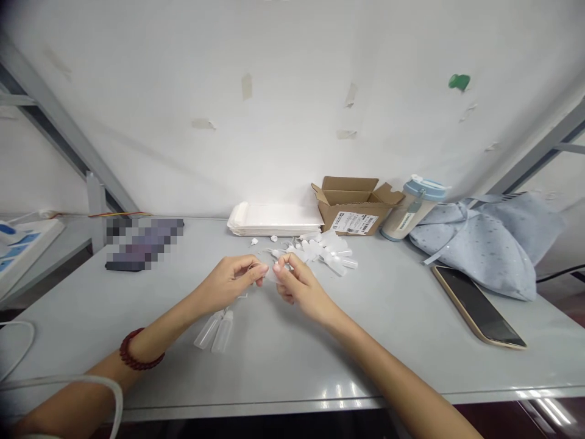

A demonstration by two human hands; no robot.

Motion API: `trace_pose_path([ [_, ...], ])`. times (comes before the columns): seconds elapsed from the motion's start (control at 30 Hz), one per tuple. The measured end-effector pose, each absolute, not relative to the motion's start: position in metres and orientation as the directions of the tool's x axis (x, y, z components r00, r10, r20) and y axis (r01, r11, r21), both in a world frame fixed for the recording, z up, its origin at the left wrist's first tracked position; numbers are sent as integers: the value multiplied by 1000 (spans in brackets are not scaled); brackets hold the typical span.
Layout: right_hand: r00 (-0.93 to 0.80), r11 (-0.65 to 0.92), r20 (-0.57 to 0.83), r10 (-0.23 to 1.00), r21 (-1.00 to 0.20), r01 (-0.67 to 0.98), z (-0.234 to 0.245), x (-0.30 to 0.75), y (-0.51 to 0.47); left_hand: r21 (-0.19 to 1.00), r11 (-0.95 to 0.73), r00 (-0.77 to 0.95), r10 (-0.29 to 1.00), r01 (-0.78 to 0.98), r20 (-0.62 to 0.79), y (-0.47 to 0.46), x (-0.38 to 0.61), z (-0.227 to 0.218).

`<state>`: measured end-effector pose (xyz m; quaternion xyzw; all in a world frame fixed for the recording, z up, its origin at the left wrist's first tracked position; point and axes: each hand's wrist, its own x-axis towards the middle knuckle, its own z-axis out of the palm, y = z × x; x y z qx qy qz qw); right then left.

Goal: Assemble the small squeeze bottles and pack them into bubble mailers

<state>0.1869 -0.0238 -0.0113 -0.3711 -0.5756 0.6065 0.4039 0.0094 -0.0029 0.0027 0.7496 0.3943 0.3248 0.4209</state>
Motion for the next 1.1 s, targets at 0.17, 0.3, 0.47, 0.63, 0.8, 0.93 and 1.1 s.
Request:
trace_pose_path([
  [0.17,-405,70,73,911,-997,-21,-12,187,-25,925,-235,467,881,298,73,-1,11,-3],
  [0.3,-393,-2,16,920,-999,-47,-5,189,-25,930,-269,458,879,250,131,-1,12,-1],
  [0.47,-405,-135,-63,912,-979,-153,-3,191,-23,946,-258,458,877,198,144,-2,13,-3],
  [0.63,-454,-277,-148,879,-933,-231,-5,193,-21,886,-413,478,835,213,274,-2,12,-3],
  [0.8,-431,-304,-192,882,-930,-209,-9,191,-20,762,-578,513,767,291,386,-2,12,-5],
  [0.93,-353,-203,-143,924,-970,-138,-9,187,-20,827,-479,491,819,296,298,-4,14,-2],
  [1.1,-285,-6,-3,958,-1000,-11,-7,186,-22,937,-240,473,876,255,96,-4,14,4],
])
